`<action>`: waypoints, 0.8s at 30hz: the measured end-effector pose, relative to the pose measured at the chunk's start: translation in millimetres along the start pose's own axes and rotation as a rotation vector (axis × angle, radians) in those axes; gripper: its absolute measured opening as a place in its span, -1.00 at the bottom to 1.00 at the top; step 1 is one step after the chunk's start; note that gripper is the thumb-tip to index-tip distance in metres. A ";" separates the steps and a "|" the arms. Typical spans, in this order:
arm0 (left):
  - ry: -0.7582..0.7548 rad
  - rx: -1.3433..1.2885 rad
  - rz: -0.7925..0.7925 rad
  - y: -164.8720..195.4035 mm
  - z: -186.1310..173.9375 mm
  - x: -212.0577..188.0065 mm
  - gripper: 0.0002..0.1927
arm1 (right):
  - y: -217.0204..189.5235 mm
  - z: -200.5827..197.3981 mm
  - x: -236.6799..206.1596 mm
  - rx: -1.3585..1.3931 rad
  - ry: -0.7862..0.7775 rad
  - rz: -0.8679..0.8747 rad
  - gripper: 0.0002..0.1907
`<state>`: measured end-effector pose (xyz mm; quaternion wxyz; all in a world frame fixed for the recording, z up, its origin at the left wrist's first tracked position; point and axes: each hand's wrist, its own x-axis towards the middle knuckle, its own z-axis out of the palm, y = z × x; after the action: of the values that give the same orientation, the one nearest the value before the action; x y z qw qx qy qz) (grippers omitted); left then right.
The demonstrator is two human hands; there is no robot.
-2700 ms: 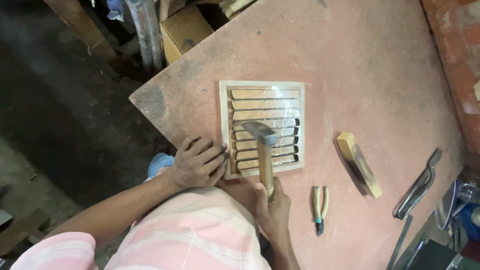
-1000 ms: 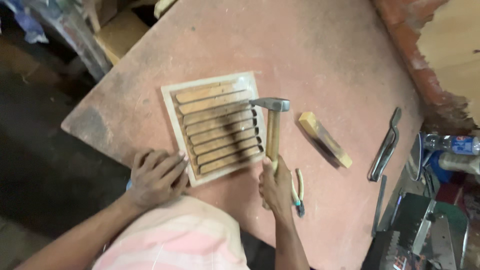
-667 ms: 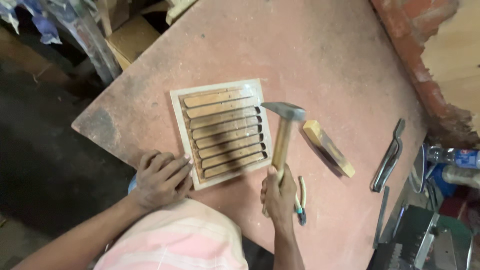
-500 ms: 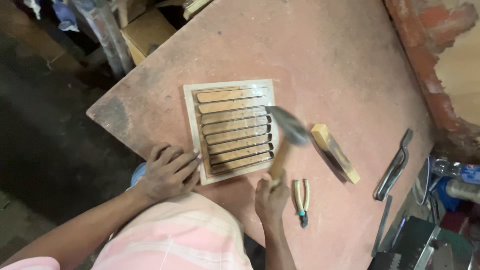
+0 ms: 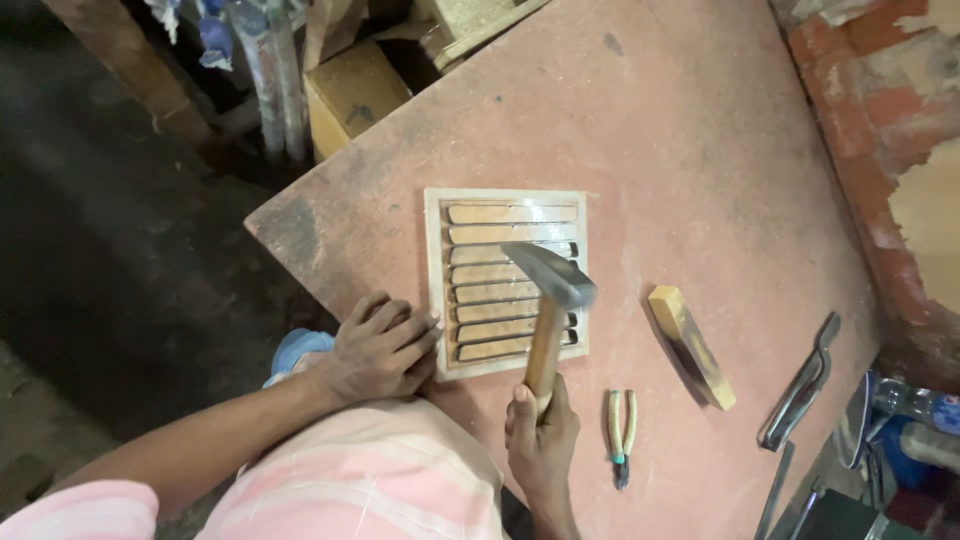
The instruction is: The person places wooden slats into a square wooden frame on the workbench, taps them into place with a hammer, and sands the slats with a sanding block, repeating the fitting and hammering across the slats.
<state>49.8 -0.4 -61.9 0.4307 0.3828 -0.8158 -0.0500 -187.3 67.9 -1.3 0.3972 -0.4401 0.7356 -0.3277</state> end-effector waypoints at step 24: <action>0.021 0.006 0.033 -3.2 -4.0 3.6 -0.73 | 29.5 -32.3 16.2 0.599 -0.143 -0.050 -0.74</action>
<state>53.4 -4.1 -58.3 0.4387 0.3709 -0.8177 -0.0362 -231.7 69.2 -15.6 0.5519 -0.3435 0.5653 -0.5078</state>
